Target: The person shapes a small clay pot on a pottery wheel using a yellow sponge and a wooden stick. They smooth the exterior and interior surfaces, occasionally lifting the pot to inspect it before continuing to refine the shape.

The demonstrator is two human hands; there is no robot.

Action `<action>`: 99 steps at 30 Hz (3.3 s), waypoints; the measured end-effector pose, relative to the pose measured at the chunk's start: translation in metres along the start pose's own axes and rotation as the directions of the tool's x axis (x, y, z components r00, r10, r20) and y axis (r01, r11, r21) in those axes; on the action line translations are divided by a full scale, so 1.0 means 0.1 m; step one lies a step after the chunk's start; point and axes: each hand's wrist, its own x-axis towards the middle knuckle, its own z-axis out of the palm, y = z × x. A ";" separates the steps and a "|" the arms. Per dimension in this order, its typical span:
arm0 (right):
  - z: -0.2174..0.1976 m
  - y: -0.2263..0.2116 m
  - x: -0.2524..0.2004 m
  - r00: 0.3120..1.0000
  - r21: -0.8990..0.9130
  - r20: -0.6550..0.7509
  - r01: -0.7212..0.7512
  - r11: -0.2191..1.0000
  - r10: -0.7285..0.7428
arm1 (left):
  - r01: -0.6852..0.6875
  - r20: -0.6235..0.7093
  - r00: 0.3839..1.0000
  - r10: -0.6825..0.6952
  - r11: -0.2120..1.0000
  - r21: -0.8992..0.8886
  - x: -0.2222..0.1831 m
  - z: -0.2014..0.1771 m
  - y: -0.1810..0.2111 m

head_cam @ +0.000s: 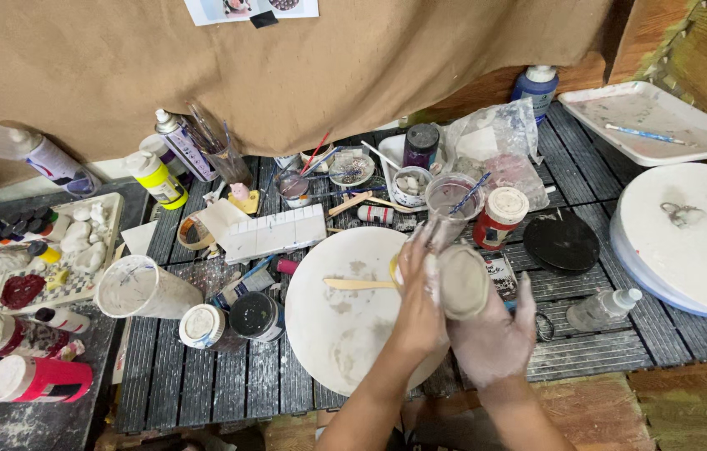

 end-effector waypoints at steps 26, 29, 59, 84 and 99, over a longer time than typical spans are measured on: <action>-0.17 -0.46 0.08 0.933 -0.093 0.168 -0.306 0.947 0.318 | -0.367 0.373 0.894 0.249 0.885 0.287 0.18 -0.73 0.21; -0.21 -0.50 0.10 0.943 -0.089 0.128 -0.298 0.950 0.308 | -0.370 0.350 0.897 0.271 0.893 0.257 0.13 -0.71 0.16; -0.36 -0.16 0.25 0.594 0.187 0.769 -0.561 0.807 0.235 | -0.341 0.264 0.920 0.290 0.924 0.173 0.08 -0.79 0.07; -0.13 0.02 0.15 0.976 0.123 0.219 -0.008 0.992 -0.019 | -0.015 -0.130 0.987 -0.094 0.754 -0.657 -0.31 0.10 -0.37; -0.24 -0.15 0.08 0.985 0.097 0.122 0.108 0.989 -0.120 | 0.139 -0.003 0.971 -0.237 0.579 -0.804 -0.25 0.22 -0.11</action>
